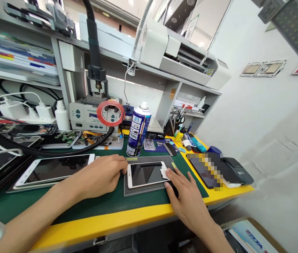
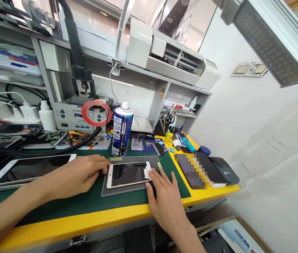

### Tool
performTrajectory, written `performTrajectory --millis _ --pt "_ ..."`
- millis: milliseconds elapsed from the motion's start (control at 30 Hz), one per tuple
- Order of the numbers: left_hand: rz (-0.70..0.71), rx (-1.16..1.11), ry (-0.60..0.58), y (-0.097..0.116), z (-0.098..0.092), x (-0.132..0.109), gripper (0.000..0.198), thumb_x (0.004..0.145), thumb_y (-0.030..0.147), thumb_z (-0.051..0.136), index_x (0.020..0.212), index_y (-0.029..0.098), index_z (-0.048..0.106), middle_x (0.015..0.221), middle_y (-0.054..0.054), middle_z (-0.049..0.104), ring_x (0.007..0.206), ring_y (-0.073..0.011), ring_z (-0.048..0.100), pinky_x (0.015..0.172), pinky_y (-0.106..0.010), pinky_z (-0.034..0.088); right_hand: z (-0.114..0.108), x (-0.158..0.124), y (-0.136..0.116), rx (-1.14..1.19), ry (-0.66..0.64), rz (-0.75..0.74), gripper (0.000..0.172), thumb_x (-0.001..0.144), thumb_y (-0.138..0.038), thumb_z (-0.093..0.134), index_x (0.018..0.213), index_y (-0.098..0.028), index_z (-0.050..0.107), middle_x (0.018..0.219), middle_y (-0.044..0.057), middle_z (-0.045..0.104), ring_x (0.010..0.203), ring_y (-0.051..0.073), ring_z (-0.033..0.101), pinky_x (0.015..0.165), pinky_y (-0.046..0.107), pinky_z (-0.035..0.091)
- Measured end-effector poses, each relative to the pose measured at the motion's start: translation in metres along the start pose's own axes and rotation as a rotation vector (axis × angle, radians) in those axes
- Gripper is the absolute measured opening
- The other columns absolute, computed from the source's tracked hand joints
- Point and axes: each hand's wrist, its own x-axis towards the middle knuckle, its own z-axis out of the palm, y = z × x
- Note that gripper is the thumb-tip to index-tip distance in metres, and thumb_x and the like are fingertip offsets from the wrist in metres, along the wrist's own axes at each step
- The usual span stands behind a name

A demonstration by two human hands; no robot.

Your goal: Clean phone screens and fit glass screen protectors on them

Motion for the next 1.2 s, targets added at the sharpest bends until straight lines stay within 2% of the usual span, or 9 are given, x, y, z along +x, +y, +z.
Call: performTrajectory --millis 133,300,433,600,700,800,900,1067,1200 --pt "0.006 0.016 0.008 -0.001 0.002 0.0 0.031 0.084 0.012 0.043 0.092 0.024 0.07 0.106 -0.008 0.072 0.097 -0.0242 0.069 0.083 -0.031 0.054 -0.001 0.006 0.009 0.095 -0.003 0.005 0.038 0.103 -0.025 0.039 0.13 -0.021 0.065 0.136 0.008 0.064 0.132 0.027 0.055 0.114 0.057 0.036" --pt "0.004 0.019 0.002 0.003 -0.003 0.0 0.032 0.086 0.013 0.04 0.091 0.025 0.069 0.106 -0.008 0.073 0.097 -0.0239 0.07 0.081 -0.031 0.055 -0.014 -0.001 0.011 0.278 0.055 -0.001 0.036 0.102 -0.025 0.041 0.121 -0.021 0.071 0.126 0.008 0.071 0.125 0.028 0.061 0.117 0.056 0.03" --pt "-0.013 -0.041 -0.016 0.008 -0.011 0.001 0.028 0.089 0.017 0.04 0.088 0.024 0.067 0.11 -0.008 0.072 0.1 -0.0243 0.069 0.085 -0.032 0.054 -0.047 -0.01 0.008 0.798 -0.064 0.225 0.04 0.1 -0.047 0.047 0.113 -0.02 0.074 0.097 0.006 0.077 0.094 0.026 0.071 0.087 0.037 0.056" --pt "-0.113 -0.262 -0.033 0.023 -0.022 0.002 0.025 0.095 0.033 0.045 0.107 0.023 0.065 0.107 -0.008 0.071 0.09 -0.0234 0.066 0.075 -0.033 0.053 -0.072 0.004 0.006 1.309 -0.275 0.25 0.044 0.091 -0.056 0.06 0.101 -0.016 0.074 0.09 0.006 0.075 0.087 0.022 0.072 0.078 0.031 0.057" --pt "-0.165 -0.635 -0.096 0.036 -0.022 0.008 0.029 0.094 0.04 0.053 0.115 0.022 0.063 0.111 -0.009 0.069 0.092 -0.0223 0.064 0.077 -0.032 0.052 -0.071 0.027 0.006 1.379 -0.402 0.193 0.045 0.088 -0.057 0.064 0.099 -0.014 0.072 0.092 0.01 0.075 0.084 0.023 0.074 0.068 0.029 0.058" --pt "-0.25 -1.172 -0.167 0.049 -0.015 0.02 0.051 0.085 0.039 0.067 0.131 0.022 0.053 0.126 -0.012 0.061 0.093 -0.0225 0.064 0.067 -0.032 0.054 -0.065 0.056 0.006 1.382 -0.461 0.113 0.047 0.086 -0.057 0.068 0.1 -0.013 0.07 0.091 0.012 0.075 0.082 0.023 0.075 0.062 0.027 0.058" --pt "-0.364 -1.531 -0.168 0.056 -0.006 0.036 0.051 0.083 0.037 0.069 0.127 0.018 0.051 0.103 -0.01 0.063 0.082 -0.0216 0.066 0.053 -0.029 0.052 -0.058 0.087 0.008 1.381 -0.485 -0.003 0.048 0.083 -0.056 0.07 0.102 -0.012 0.069 0.088 0.011 0.075 0.076 0.022 0.074 0.057 0.026 0.058" --pt "-0.418 -1.547 -0.005 0.053 0.012 0.059 0.028 0.079 0.03 0.076 0.096 0.016 0.058 0.086 -0.004 0.062 0.064 -0.0116 0.06 0.043 -0.019 0.042 -0.043 0.123 0.011 1.38 -0.472 -0.083 0.048 0.083 -0.054 0.072 0.103 -0.011 0.067 0.078 0.009 0.074 0.066 0.021 0.073 0.05 0.025 0.057" --pt "-0.448 -1.483 0.092 0.044 0.02 0.064 0.027 0.081 0.035 0.074 0.093 0.017 0.059 0.074 0.0 0.06 0.06 -0.0101 0.056 0.045 -0.019 0.042 -0.027 0.133 0.012 1.436 -0.492 -0.112 0.047 0.082 -0.053 0.073 0.103 -0.011 0.069 0.077 0.008 0.072 0.064 0.02 0.072 0.047 0.024 0.055"
